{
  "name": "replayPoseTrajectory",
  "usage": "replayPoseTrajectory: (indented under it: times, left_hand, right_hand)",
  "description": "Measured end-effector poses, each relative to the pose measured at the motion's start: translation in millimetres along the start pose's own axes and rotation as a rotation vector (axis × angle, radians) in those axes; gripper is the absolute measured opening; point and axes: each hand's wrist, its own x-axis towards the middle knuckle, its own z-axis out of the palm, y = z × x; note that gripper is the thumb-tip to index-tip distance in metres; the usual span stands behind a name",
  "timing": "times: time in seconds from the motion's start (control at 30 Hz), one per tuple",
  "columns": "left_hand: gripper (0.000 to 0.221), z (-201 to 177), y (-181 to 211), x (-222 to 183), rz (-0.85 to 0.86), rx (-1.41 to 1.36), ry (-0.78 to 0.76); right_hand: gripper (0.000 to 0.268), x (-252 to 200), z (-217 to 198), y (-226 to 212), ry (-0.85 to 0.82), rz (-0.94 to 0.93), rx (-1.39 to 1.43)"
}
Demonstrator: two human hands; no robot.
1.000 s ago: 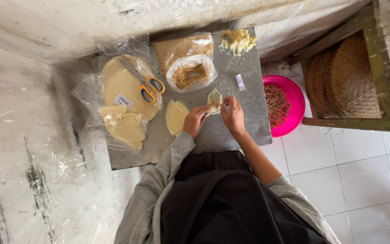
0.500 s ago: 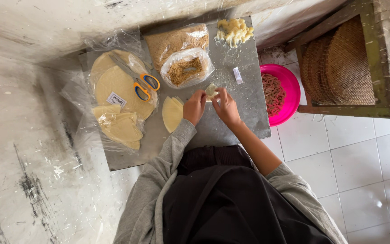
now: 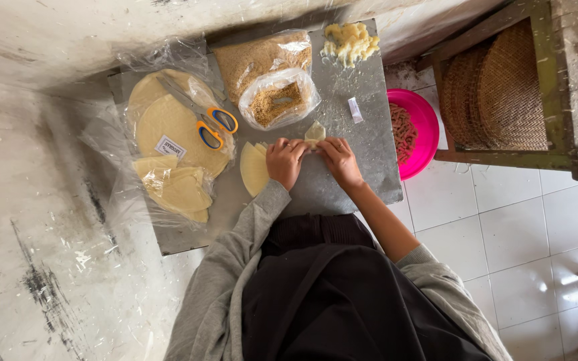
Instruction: The person prepares snacks by folding circular pastry sheets into triangles, filling them with a dry ingredient from a plastic bag, sealing the edges with a paste, and placing them into a pink basin.
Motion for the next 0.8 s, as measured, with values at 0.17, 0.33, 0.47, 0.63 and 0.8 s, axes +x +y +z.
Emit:
replayPoseTrajectory:
  times: [0.17,0.33,0.47,0.63,0.8]
  left_hand:
    - [0.014,7.8,-1.5,4.8,-0.099,0.012,0.000]
    - [0.014,5.1,14.0,22.1,-0.320,-0.002,-0.064]
    - [0.020,4.8,15.9,26.7,-0.423,-0.090,-0.085]
    - [0.007,4.6,10.0,11.9,-0.138,0.009,-0.001]
    - [0.009,8.7,8.9,12.5,-0.174,0.042,0.008]
  right_hand:
    - [0.017,0.8,18.1,5.1,0.058,0.112,-0.066]
    - [0.020,19.3,17.8,14.1,0.043,0.408,0.066]
    - [0.020,17.5,18.7,9.9,0.068,0.555,0.264]
    - [0.021,2.7,12.8,2.2,0.132,0.090,-0.030]
    - [0.015,6.4,20.8,0.2,0.177,0.150,-0.032]
